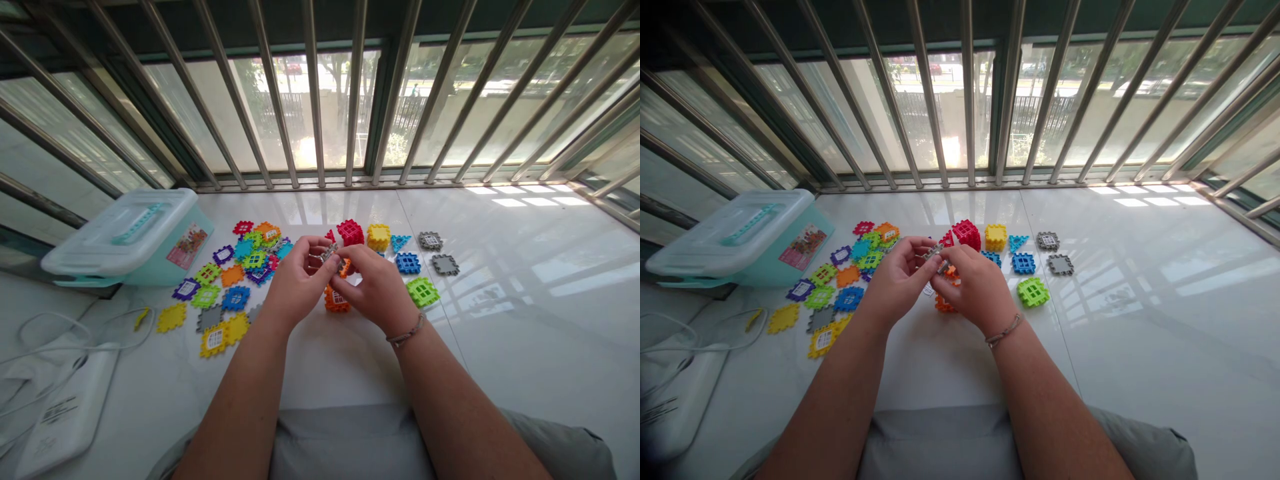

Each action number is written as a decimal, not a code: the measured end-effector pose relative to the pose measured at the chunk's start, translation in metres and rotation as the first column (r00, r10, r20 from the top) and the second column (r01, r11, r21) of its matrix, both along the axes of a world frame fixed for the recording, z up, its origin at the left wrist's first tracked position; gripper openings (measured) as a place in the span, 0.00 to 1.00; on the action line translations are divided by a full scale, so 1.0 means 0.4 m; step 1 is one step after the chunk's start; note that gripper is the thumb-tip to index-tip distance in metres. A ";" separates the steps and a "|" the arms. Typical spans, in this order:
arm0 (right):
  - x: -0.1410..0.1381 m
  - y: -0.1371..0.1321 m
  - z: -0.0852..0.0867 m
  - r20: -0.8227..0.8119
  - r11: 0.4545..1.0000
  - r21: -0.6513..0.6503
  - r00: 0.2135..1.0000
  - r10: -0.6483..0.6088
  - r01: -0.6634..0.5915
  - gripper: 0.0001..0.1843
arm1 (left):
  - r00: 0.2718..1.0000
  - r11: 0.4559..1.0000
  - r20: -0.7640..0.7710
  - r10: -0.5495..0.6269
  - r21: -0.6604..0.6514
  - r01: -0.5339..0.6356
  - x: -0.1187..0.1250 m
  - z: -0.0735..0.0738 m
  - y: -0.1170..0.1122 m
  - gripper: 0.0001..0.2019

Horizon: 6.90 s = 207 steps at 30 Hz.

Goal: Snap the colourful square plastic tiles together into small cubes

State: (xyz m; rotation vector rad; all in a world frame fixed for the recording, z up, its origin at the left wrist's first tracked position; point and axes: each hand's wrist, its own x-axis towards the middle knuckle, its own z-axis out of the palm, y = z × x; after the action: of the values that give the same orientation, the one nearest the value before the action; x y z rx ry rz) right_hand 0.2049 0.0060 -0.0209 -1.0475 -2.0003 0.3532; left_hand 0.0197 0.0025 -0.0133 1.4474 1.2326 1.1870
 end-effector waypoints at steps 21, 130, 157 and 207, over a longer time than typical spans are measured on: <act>-0.001 -0.001 -0.001 -0.001 1.000 0.009 1.000 -0.006 0.006 0.08 | 0.999 1.000 -0.046 0.005 0.014 -0.005 -0.002 -0.003 -0.001 0.19; -0.004 0.008 -0.020 0.084 0.991 -0.131 0.996 0.024 -0.013 0.08 | 0.873 0.998 -0.488 0.006 -0.046 -0.032 0.011 0.038 -0.015 0.15; -0.004 0.009 -0.021 0.095 0.991 -0.131 0.995 0.024 -0.011 0.08 | 0.861 0.997 -0.508 0.013 -0.055 -0.048 0.012 0.034 -0.014 0.15; -0.008 0.009 -0.022 0.147 0.983 -0.183 0.989 0.017 0.010 0.08 | 0.781 0.999 -0.624 -0.013 -0.043 -0.018 0.013 0.035 -0.016 0.13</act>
State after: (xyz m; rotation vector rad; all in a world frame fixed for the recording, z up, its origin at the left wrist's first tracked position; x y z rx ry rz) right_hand 0.2016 0.0097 -0.0297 -1.2157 -2.1326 0.4817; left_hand 0.0247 -0.0040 0.0006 1.8841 1.6877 0.6677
